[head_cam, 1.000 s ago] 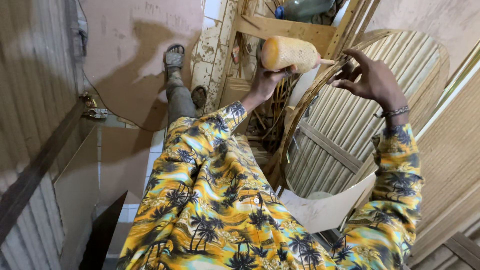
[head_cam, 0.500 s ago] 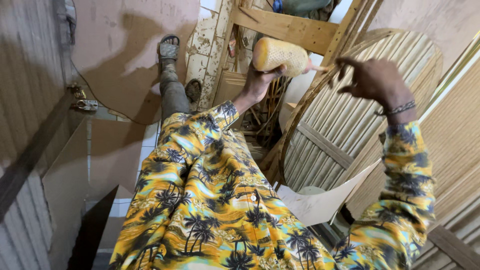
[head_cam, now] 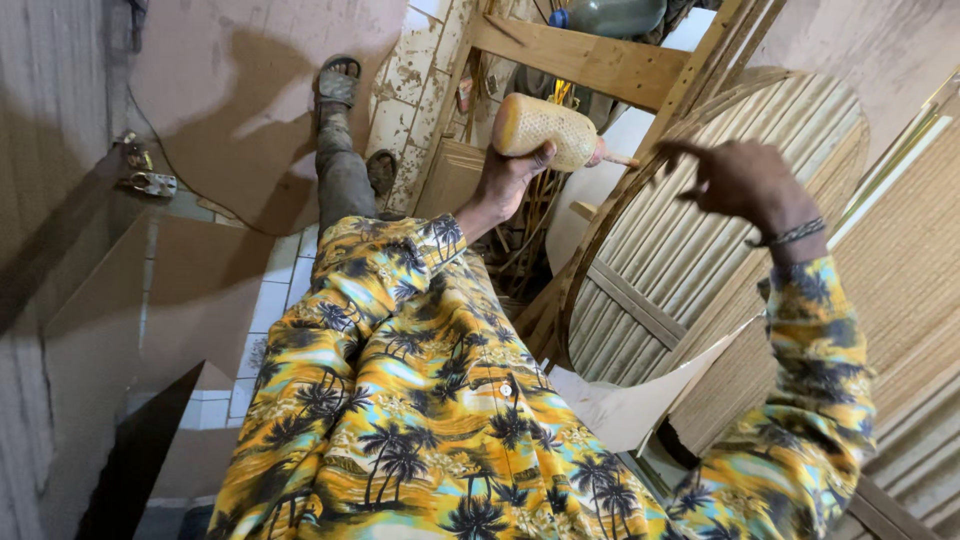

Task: The person holds a wooden mallet and taps along the edges of round mirror frames resting on a workbench, repositioning the round mirrors and leaning over them to check the edges between taps. They work on one mirror, then move to another round mirror on the bench and continue tapping its frame edge.

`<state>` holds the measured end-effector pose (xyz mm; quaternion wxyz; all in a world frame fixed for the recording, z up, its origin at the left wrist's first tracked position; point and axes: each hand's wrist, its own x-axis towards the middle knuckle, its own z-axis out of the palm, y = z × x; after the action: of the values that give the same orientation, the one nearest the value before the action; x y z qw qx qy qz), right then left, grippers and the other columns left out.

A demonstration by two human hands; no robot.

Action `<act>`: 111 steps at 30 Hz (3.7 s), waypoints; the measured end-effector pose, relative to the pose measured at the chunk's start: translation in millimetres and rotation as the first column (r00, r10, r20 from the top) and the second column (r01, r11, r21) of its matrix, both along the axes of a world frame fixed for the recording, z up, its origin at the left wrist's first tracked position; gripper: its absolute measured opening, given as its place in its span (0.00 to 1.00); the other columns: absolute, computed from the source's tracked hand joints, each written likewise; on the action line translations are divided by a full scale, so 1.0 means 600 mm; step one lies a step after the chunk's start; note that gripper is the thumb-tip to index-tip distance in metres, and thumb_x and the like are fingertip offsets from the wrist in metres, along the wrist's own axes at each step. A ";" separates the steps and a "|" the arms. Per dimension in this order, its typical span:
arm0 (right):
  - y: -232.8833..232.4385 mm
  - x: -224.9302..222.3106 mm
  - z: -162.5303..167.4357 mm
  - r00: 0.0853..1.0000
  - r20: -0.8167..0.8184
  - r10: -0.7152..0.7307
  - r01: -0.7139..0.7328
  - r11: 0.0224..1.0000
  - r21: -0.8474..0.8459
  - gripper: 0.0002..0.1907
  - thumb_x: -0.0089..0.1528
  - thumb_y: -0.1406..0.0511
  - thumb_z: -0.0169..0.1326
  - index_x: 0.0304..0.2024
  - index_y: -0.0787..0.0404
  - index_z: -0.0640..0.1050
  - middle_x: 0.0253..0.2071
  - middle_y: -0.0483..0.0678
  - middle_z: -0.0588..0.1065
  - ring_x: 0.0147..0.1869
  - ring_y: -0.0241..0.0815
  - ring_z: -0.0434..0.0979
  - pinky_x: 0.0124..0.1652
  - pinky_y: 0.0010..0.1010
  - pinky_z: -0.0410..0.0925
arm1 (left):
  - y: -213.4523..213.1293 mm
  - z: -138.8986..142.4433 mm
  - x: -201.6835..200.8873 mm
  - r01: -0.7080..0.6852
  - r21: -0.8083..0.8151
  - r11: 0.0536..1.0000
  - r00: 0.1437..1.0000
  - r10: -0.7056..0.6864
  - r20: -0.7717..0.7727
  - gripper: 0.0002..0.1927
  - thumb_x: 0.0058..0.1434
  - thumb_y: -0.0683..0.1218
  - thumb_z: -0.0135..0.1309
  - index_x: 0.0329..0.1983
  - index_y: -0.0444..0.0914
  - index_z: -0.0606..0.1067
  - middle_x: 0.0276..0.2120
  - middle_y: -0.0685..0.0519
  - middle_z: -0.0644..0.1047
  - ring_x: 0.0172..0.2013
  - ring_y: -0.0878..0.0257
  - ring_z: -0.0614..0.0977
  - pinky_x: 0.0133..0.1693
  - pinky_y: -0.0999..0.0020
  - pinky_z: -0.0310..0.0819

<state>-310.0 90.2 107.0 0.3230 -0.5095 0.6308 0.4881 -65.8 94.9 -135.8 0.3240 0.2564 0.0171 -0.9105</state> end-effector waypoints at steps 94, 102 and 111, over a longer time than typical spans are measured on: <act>0.162 0.114 -0.021 0.877 -0.085 0.473 -0.474 0.821 -0.318 0.36 0.72 0.72 0.41 0.78 0.32 0.63 0.20 0.43 0.76 0.15 0.30 0.55 0.16 0.19 0.58 | 0.171 0.018 0.112 -0.306 -0.266 0.914 0.919 0.356 0.166 0.37 0.57 0.47 0.70 0.63 0.32 0.64 0.54 0.44 0.76 0.55 0.55 0.80 0.60 0.55 0.77; 0.134 0.043 -0.001 0.860 0.221 0.460 -0.230 0.736 -0.637 0.32 0.68 0.66 0.49 0.74 0.35 0.67 0.26 0.40 0.75 0.20 0.30 0.65 0.25 0.25 0.65 | 0.167 0.003 0.096 -0.340 -0.215 0.916 0.926 0.366 0.094 0.35 0.58 0.46 0.70 0.63 0.30 0.66 0.55 0.44 0.76 0.57 0.55 0.78 0.61 0.58 0.73; 0.135 0.059 -0.042 0.928 0.043 0.369 -0.314 0.840 -0.442 0.31 0.69 0.65 0.50 0.75 0.42 0.67 0.20 0.45 0.72 0.16 0.35 0.64 0.19 0.27 0.64 | 0.181 -0.008 0.108 -0.300 0.002 0.954 0.954 0.300 0.008 0.29 0.61 0.46 0.68 0.61 0.33 0.69 0.53 0.49 0.77 0.55 0.58 0.77 0.57 0.61 0.74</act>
<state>-274.8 170.9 82.0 0.1504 -0.7018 0.5992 0.3546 -1.0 203.7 -140.7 0.4578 0.2547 0.0560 -0.8499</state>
